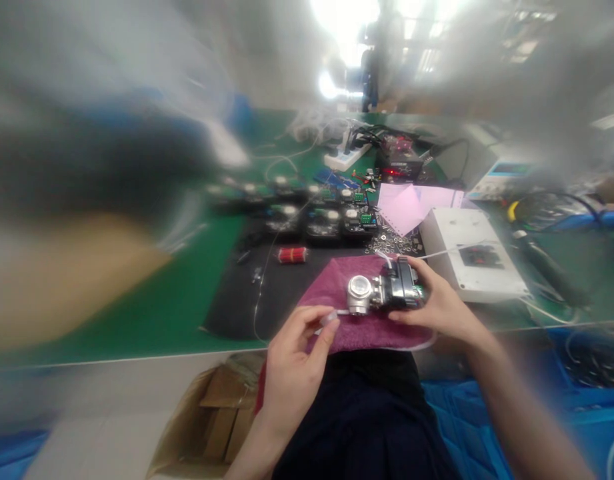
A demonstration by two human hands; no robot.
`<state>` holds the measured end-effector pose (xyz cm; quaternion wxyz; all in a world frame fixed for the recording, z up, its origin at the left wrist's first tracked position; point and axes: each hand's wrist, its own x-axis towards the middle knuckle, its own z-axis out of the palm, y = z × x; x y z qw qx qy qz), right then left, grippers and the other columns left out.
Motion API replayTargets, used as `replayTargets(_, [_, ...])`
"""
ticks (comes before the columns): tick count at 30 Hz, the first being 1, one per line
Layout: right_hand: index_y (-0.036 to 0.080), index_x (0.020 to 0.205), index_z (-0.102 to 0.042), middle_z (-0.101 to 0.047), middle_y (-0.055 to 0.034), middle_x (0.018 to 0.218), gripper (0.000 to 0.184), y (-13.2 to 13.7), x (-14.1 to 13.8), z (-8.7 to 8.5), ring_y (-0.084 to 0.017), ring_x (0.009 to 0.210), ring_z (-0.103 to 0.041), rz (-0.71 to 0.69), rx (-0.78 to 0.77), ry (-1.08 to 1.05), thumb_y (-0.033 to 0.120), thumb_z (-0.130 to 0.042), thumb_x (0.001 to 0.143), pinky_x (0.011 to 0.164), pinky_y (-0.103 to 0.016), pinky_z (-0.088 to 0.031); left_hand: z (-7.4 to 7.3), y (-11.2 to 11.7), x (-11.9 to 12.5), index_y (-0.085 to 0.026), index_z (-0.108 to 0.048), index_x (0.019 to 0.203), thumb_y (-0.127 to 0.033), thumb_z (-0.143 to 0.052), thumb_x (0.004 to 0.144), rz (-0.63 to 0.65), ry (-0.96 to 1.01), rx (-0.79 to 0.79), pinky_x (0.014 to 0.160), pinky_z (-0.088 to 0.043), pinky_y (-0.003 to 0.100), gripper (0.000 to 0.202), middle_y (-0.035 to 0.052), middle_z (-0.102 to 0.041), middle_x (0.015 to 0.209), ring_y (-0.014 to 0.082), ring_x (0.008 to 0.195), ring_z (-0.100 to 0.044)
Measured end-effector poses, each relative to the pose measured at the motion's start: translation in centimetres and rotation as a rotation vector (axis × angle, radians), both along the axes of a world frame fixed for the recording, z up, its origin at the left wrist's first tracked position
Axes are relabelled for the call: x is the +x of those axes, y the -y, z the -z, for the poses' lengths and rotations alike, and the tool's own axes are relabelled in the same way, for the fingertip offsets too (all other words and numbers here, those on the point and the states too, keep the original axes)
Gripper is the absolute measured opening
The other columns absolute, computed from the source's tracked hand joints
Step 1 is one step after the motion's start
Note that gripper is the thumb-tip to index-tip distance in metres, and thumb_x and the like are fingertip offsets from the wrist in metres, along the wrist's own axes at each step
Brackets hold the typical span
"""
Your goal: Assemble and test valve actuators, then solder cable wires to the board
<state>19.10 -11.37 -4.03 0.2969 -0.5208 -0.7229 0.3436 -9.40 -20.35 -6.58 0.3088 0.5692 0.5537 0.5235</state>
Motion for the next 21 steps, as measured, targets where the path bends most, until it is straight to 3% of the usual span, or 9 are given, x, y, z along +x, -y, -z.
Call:
replayTargets(5, [0.02,0.144,-0.061,-0.071,-0.0137,0.137,0.102,0.3,-2.5,-1.2,-0.039,0.125,-0.069,0.193,0.056,-0.012,0.056,-0.101,0.058,0.117,-0.058,-0.051,-0.3,0.6,-0.2,-0.024,-0.074,0.115,-0.025,-0.076,0.097,-0.147,0.0,0.05,0.092,-0.07,0.034,0.018,0.0032,-0.081,0.109,0.0188,0.094,-0.08])
replayTargets(7, [0.021,0.14,-0.065,-0.074,-0.0131,0.133,0.096,0.8,-3.1,-2.0,-0.04,0.122,-0.07,0.258,-0.021,-0.047,0.058,-0.1,0.059,0.115,-0.059,-0.053,-0.7,0.9,-0.3,-0.026,-0.075,0.118,-0.022,-0.077,0.096,-0.22,-0.024,0.091,0.095,-0.069,0.036,0.022,0.0025,-0.082,0.111,0.0193,0.096,-0.081])
replayTargets(10, [0.023,0.133,-0.071,-0.077,-0.0109,0.127,0.075,2.0,-3.4,-2.8,-0.038,0.118,-0.073,0.265,-0.191,-0.229,0.061,-0.093,0.072,0.108,-0.054,-0.058,-1.5,1.5,-0.4,-0.028,-0.076,0.119,-0.01,-0.079,0.092,-0.256,-0.103,0.283,0.099,-0.068,0.042,0.032,0.0015,-0.082,0.114,0.0217,0.103,-0.081])
replayTargets(12, [0.022,0.131,-0.072,-0.078,-0.0107,0.126,0.066,2.9,-3.7,-2.7,-0.037,0.118,-0.074,0.252,-0.299,-0.38,0.061,-0.089,0.079,0.105,-0.051,-0.06,-2.0,1.6,-0.3,-0.029,-0.077,0.12,-0.002,-0.078,0.09,-0.217,-0.158,0.429,0.097,-0.069,0.045,0.04,0.0004,-0.083,0.113,0.0232,0.106,-0.08])
replayTargets(15, [0.02,0.129,-0.073,-0.079,-0.0122,0.124,0.066,3.9,-4.6,-1.9,-0.036,0.116,-0.075,0.277,-0.468,-0.518,0.057,-0.092,0.077,0.1,-0.047,-0.062,-2.3,1.3,-0.1,-0.027,-0.076,0.123,0.005,-0.076,0.087,-0.127,-0.239,0.553,0.098,-0.069,0.046,0.048,0.0009,-0.083,0.118,0.025,0.114,-0.079])
replayTargets(21, [0.017,0.123,-0.076,-0.081,-0.0109,0.117,0.063,4.2,-6.1,-1.4,-0.03,0.106,-0.078,0.317,-0.614,-0.534,0.056,-0.093,0.077,0.09,-0.036,-0.063,-0.8,-0.5,-0.8,-0.02,-0.073,0.131,0.006,-0.071,0.091,0.121,-0.324,0.587,0.111,-0.064,0.046,0.048,0.0062,-0.079,0.132,0.0252,0.128,-0.074])
